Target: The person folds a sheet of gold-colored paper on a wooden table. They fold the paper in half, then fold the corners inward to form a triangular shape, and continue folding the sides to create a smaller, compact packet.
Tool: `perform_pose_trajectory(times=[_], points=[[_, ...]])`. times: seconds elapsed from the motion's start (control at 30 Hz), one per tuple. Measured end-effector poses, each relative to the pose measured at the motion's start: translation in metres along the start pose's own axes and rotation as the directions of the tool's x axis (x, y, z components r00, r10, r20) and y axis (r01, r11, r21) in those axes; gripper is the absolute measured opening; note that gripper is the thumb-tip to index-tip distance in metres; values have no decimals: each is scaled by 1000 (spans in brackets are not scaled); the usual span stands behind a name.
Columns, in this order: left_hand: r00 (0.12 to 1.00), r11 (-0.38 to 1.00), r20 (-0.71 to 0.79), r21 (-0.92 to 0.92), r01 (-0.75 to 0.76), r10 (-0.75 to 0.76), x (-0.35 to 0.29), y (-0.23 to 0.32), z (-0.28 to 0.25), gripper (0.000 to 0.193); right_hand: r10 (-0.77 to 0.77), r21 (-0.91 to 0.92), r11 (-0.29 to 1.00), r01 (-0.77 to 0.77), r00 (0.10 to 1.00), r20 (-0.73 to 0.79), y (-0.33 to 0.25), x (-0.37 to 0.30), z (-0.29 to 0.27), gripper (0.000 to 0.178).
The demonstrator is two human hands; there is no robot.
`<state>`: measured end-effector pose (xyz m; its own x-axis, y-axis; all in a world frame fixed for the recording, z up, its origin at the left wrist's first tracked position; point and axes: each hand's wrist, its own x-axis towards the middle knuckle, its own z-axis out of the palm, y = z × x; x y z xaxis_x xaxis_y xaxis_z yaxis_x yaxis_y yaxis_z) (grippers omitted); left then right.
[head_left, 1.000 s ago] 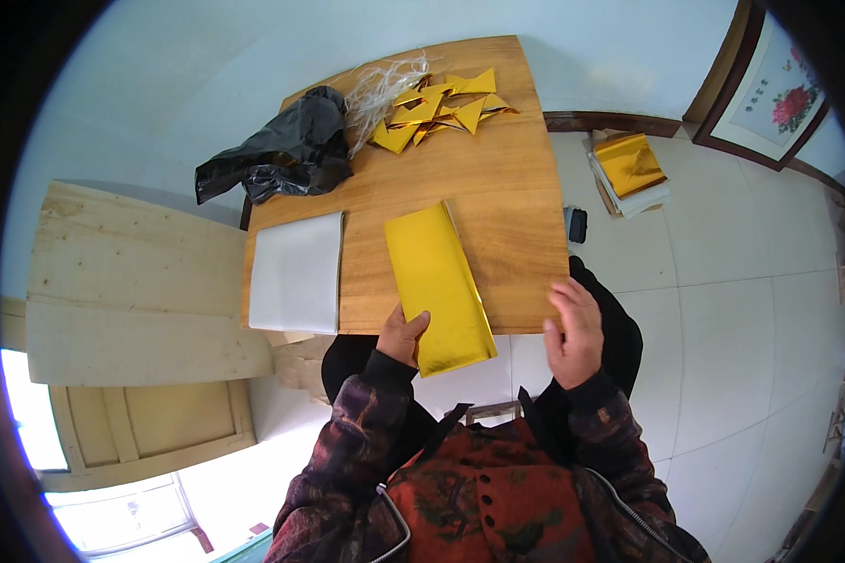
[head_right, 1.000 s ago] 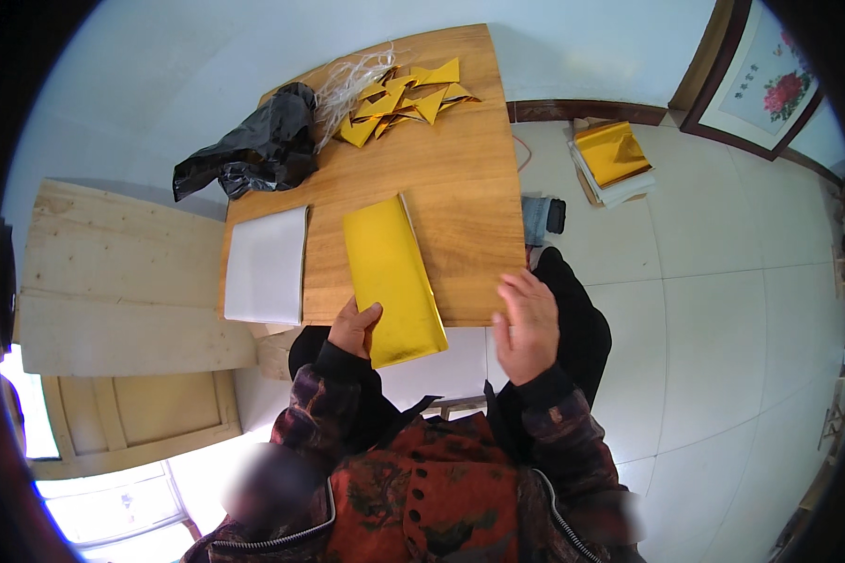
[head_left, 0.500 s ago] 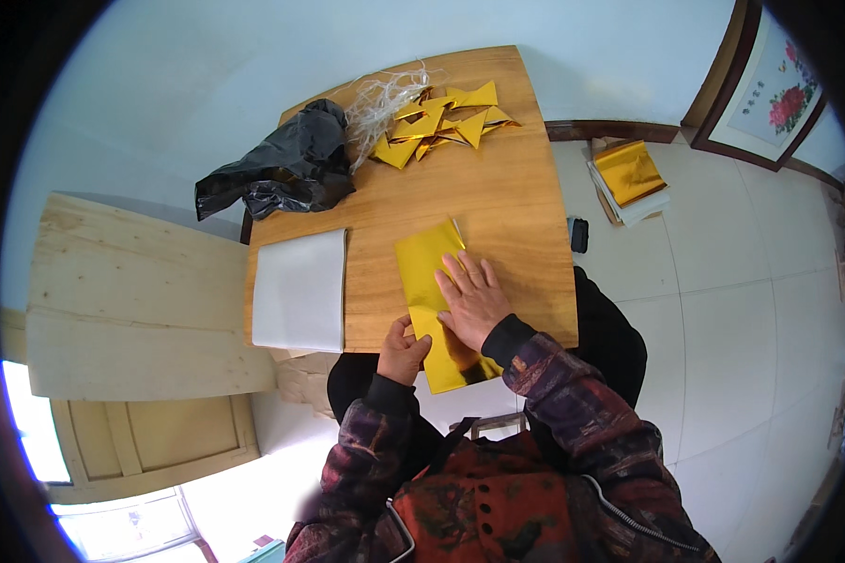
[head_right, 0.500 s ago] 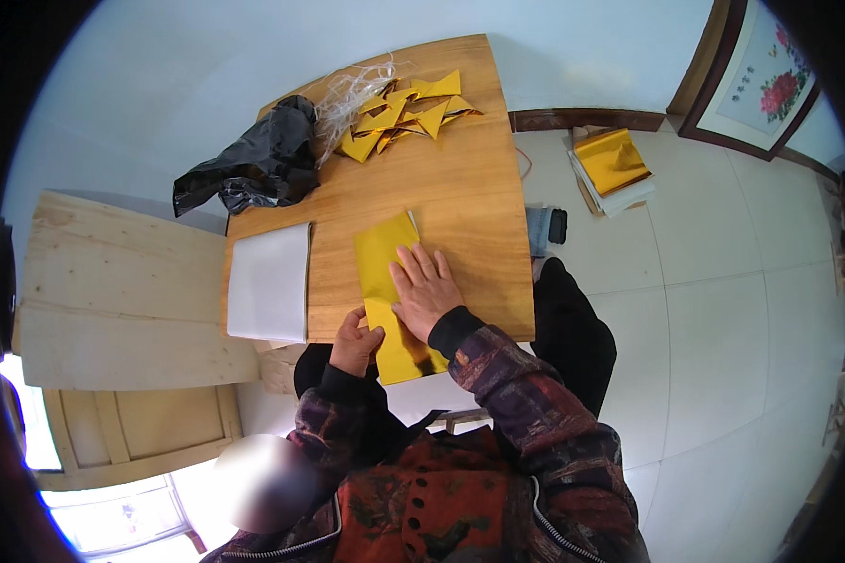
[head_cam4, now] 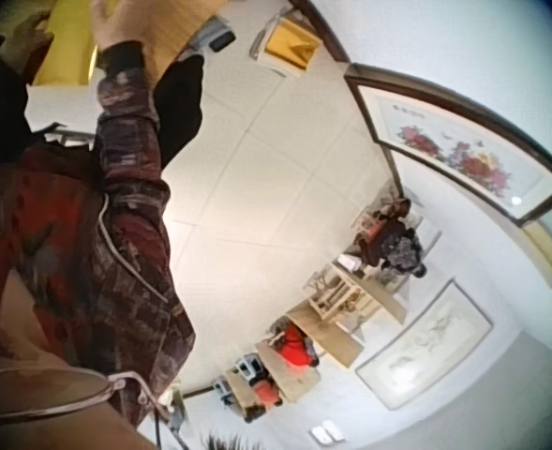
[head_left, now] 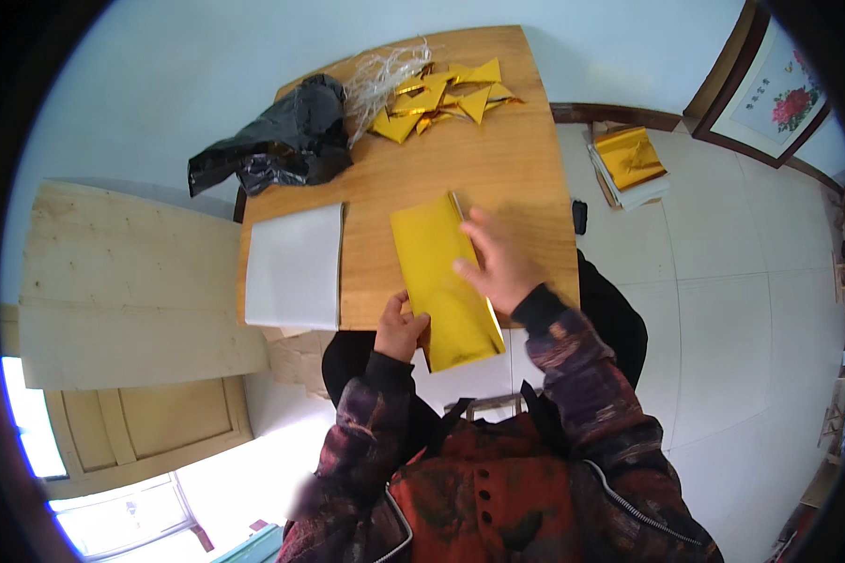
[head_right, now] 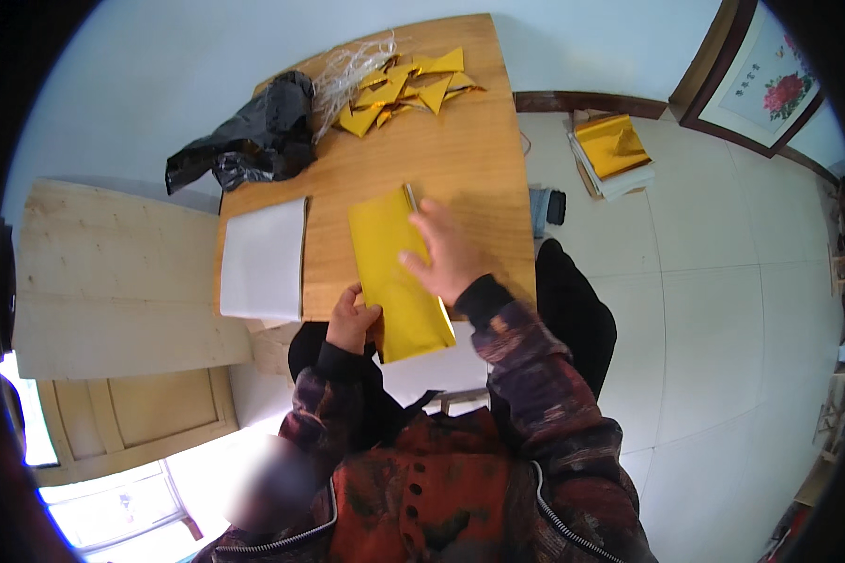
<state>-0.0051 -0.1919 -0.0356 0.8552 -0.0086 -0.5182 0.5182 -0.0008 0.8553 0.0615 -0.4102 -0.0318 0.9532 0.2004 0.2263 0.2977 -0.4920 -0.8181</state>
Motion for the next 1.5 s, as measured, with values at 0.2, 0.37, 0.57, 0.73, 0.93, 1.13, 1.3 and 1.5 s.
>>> perform_pose_trajectory(times=[0.2,0.37,0.57,0.73,0.93,1.13,1.3,1.5], points=[[1000,991,15,-130,18,-17,-4,5,4,47,196,343,920,-190,980,17,18,-33,-56,35],[1000,987,8,-160,16,-14,-5,3,3,45,212,444,868,-222,974,73,12,-58,-51,29],[924,918,-101,-110,-380,370,2,32,9,32,227,513,829,-222,972,54,12,-63,-51,28],[375,109,145,809,-578,916,7,100,3,8,205,486,866,-117,970,-132,12,-63,-67,26],[197,-387,605,692,-609,772,39,81,12,15,238,329,936,-125,913,-331,28,-78,-90,26],[353,-278,588,724,-631,728,44,34,-5,10,206,136,976,-168,915,-347,29,-83,-95,25],[436,-109,559,694,-712,706,44,37,-11,18,84,-29,995,-99,943,-323,21,-79,-88,27],[623,-71,583,757,-649,521,20,50,-8,55,-66,-182,983,18,963,-262,18,-88,-82,30]])
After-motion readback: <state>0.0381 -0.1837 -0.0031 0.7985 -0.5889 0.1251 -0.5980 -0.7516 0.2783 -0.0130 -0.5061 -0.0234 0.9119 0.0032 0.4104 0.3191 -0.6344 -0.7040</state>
